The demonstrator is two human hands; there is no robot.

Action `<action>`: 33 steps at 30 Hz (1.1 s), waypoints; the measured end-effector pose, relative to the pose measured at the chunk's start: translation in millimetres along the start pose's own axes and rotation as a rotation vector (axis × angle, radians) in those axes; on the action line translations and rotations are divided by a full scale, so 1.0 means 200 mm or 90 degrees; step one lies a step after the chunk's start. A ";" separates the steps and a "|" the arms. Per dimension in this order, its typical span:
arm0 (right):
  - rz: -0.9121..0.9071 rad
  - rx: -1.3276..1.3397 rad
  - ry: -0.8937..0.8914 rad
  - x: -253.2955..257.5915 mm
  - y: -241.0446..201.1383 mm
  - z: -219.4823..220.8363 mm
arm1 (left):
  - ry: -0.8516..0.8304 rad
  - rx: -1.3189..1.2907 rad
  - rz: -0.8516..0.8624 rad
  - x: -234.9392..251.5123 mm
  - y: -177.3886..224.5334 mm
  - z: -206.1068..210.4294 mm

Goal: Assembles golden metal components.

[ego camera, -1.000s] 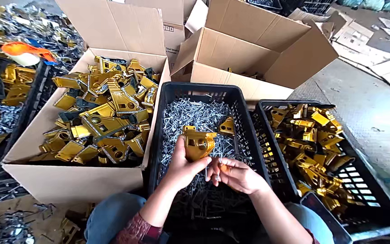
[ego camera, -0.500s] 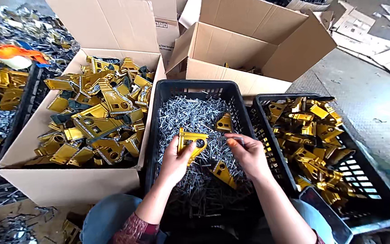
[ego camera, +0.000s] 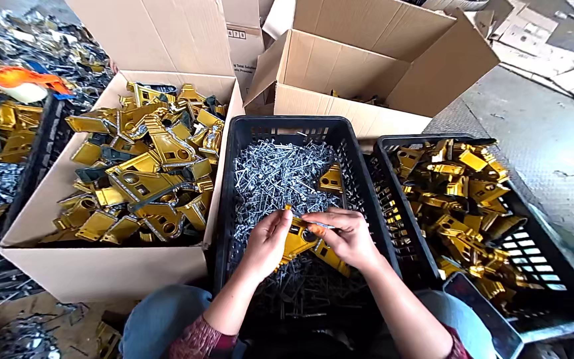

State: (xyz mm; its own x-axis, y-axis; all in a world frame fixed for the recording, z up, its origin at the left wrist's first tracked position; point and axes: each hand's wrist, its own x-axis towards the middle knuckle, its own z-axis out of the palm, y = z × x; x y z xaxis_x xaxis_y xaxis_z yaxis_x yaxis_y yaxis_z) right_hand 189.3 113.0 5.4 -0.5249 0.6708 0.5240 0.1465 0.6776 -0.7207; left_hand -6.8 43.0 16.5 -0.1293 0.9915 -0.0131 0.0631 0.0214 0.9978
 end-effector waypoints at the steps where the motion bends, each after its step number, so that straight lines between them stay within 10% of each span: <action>1: -0.013 -0.017 0.000 0.00 0.01 0.00 | 0.004 0.009 0.010 0.00 0.00 0.00; 11: 0.122 0.053 -0.077 -0.02 -0.03 -0.04 | 0.099 0.021 0.114 0.05 0.00 -0.06; 21: 0.096 0.608 -0.103 -0.02 -0.12 0.05 | -0.207 -0.284 0.059 -0.01 0.00 -0.04; 29: -0.088 -0.113 -0.001 -0.06 -0.06 0.11 | -0.167 -0.058 -0.031 0.02 -0.01 -0.02; 33: 0.019 -0.040 -0.059 -0.04 -0.09 0.09 | -0.191 -0.055 -0.024 0.00 -0.04 0.00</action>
State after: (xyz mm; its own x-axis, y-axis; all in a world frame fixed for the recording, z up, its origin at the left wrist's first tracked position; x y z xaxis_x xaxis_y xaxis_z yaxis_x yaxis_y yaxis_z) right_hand 174.9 89.3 6.0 -0.5940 0.6621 0.4570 0.2141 0.6777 -0.7035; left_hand -8.2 42.6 8.3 0.1688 0.9841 -0.0562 -0.0228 0.0609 0.9979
